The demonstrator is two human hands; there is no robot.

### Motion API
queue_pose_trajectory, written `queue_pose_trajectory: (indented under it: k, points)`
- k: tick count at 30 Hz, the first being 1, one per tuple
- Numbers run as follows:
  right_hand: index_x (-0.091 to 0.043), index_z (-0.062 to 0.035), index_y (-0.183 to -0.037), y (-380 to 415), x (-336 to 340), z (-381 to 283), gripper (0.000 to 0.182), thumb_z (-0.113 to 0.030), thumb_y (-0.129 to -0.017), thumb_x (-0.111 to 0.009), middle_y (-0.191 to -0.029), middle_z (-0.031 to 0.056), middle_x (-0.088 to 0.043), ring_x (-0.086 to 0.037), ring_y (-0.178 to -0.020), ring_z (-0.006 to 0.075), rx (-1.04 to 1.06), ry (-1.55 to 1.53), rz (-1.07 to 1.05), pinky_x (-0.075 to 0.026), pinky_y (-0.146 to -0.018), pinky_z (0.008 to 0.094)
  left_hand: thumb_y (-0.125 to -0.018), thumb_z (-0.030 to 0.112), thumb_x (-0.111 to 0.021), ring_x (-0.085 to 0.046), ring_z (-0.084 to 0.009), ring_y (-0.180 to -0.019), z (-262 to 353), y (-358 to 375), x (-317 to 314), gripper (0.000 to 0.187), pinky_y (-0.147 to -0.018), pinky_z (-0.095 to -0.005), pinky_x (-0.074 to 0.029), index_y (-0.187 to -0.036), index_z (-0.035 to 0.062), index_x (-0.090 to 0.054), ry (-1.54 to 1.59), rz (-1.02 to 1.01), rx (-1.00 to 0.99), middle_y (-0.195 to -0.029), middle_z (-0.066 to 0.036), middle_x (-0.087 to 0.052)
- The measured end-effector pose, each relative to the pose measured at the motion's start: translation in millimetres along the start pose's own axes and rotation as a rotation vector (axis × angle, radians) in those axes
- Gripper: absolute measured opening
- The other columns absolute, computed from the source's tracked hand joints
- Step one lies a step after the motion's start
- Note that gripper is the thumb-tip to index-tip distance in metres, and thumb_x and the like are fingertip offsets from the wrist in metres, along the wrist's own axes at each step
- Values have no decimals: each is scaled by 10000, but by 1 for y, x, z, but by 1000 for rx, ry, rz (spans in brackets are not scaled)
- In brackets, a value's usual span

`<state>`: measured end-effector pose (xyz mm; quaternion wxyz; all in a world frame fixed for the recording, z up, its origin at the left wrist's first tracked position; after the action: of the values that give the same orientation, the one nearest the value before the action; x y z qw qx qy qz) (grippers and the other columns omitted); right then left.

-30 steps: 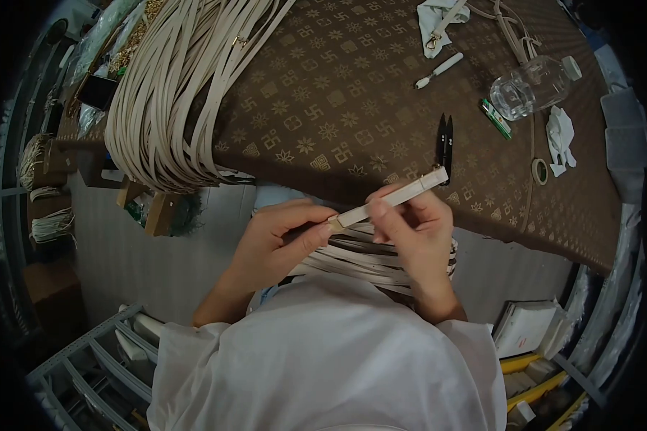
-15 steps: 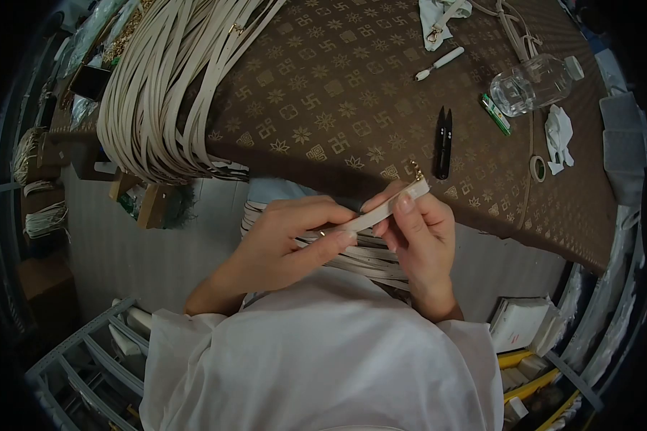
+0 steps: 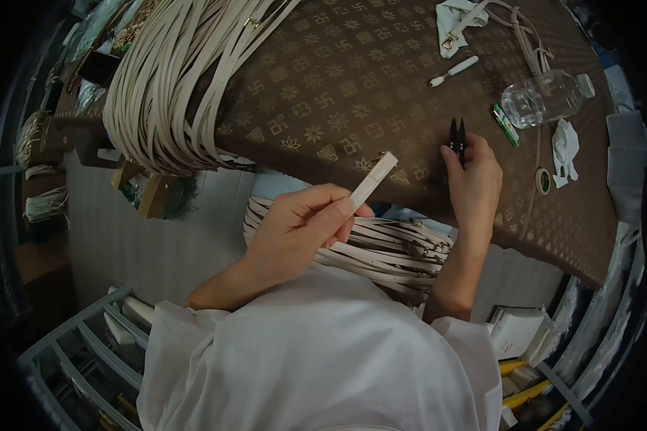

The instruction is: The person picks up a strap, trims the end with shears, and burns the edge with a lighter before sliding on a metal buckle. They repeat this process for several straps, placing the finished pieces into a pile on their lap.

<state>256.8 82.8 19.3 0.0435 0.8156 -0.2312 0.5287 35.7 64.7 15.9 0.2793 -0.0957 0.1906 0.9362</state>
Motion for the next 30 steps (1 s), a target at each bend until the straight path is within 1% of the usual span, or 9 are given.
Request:
queue_pose_trajectory:
  k: [5, 7, 10, 12, 14, 16, 17, 20, 30]
  points:
    - [-539, 18, -884, 9, -2, 5, 194, -140, -785, -592, -733, 103, -551, -535, -635, 211, -64, -197, -61, -424, -598, 300, -890, 97, -410, -387, -32, -574, 2, 5, -1, 225, -510, -166, -325, -1009, -35, -549, -47, -14, -30, -673, 12, -471]
    - [-505, 6, -876, 19, 0, 7, 150, -138, -842, -529, -714, 43, -524, -480, -599, 101, -95, -722, -48, -384, -555, 219, -886, 90, -415, -395, -33, -584, 2, 5, -3, 231, -515, -167, -327, -1031, -37, -542, -70, -29, -42, -692, 9, -478]
    - [-442, 13, -897, 42, 18, -31, 125, -105, -866, -470, -699, 63, -532, -505, -639, 92, 33, -1025, -16, -403, -563, 200, -875, 33, -387, -422, -49, -594, 10, 5, -3, 243, -545, -178, -372, -1029, -38, -562, -152, 3, -103, -683, -12, -495]
    - [-412, 23, -958, 62, 23, -48, 121, -49, -864, -434, -730, 87, -539, -504, -634, 98, 212, -882, -123, -416, -541, 216, -858, 66, -464, -421, -36, -598, 10, 6, -3, 228, -518, -180, -341, -1049, -22, -551, -201, -25, -114, -708, -9, -494]
    - [-451, 25, -968, 71, 24, -58, 136, -14, -838, -465, -765, 115, -544, -507, -602, 123, 302, -853, -121, -421, -509, 247, -855, 64, -469, -421, -39, -596, 11, 6, -3, 225, -515, -183, -342, -1043, -21, -557, -192, -17, -129, -709, -10, -494]
    - [-504, 28, -987, 78, 26, -81, 218, 7, -773, -536, -759, 126, -530, -511, -584, 171, 551, -621, -180, -415, -497, 277, -852, 62, -474, -421, -41, -593, 12, 7, -3, 222, -512, -187, -343, -1038, -21, -563, -184, -8, -147, -709, -11, -494]
    - [-541, 17, -1038, 79, 23, -79, 339, -34, -708, -601, -718, 108, -507, -489, -582, 202, 499, -606, -206, -397, -489, 286, -847, 57, -476, -420, -45, -589, 13, 8, -2, 220, -510, -188, -342, -1032, -22, -565, -180, -2, -148, -708, -12, -496]
    - [-558, -10, -1075, 79, 30, -85, 404, -94, -687, -638, -692, 84, -484, -457, -579, 188, 581, -496, -139, -380, -478, 275, -841, 23, -451, -444, -52, -568, 13, 9, -1, 230, -499, -177, -364, -1033, -27, -568, -212, 0, -174, -707, -30, -515]
    - [-616, -61, -1025, 89, 34, -87, 403, -166, -643, -690, -665, 56, -477, -425, -569, 166, 633, -362, -17, -357, -466, 258, -843, 10, -422, -476, -55, -557, 18, 11, -3, 260, -503, -168, -399, -1062, -22, -558, -299, -4, -255, -711, -47, -529]
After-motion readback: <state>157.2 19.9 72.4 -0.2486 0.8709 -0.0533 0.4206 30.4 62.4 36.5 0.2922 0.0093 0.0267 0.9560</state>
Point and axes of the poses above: each hand's wrist, its own y-axis away from the middle knuckle, its own x-axis out of the back of the hand, z = x × y, the point moved 8 cm from there along -y, towards the middle knuckle
